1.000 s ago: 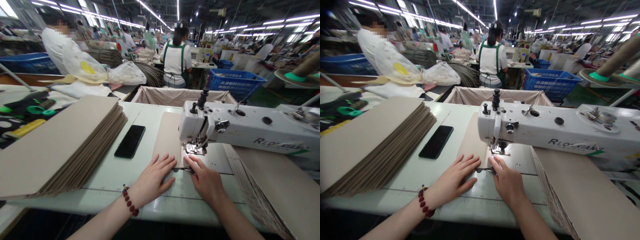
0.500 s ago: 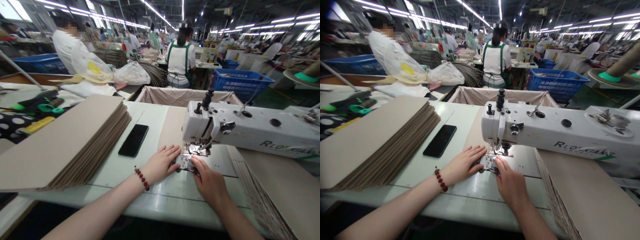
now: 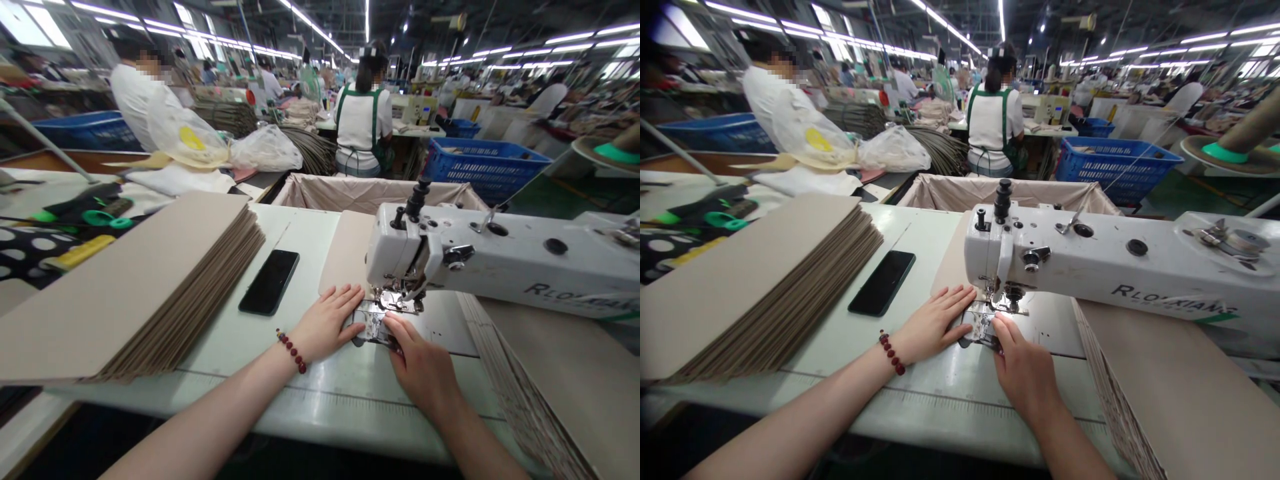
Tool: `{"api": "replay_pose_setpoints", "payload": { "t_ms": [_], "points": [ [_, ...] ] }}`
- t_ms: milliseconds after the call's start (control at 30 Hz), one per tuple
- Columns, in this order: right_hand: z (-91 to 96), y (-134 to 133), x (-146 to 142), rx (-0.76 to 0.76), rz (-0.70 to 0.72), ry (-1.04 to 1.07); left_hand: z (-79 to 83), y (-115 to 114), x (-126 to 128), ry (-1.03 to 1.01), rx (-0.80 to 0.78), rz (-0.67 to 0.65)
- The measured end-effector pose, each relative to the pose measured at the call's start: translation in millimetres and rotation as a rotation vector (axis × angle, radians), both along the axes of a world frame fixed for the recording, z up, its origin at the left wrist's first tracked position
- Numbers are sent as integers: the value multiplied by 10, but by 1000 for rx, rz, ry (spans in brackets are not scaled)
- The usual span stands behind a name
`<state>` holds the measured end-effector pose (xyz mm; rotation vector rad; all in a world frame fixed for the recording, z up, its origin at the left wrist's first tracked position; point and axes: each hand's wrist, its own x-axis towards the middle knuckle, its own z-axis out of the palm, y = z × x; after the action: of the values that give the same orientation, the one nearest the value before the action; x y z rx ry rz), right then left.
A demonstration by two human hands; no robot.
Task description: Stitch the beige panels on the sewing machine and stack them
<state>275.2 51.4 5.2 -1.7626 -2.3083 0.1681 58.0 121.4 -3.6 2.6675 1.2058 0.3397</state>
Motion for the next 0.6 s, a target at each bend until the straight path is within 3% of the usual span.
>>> {"api": "replay_pose_setpoints", "payload": {
  "t_ms": [300,600],
  "points": [
    [23,-9,-7,-4,-1,-9,-12,-15,24,-5,24,10],
    [-87,-29,-23,41,-26,21,-52,-46,35,-21,78,67]
  ]
}}
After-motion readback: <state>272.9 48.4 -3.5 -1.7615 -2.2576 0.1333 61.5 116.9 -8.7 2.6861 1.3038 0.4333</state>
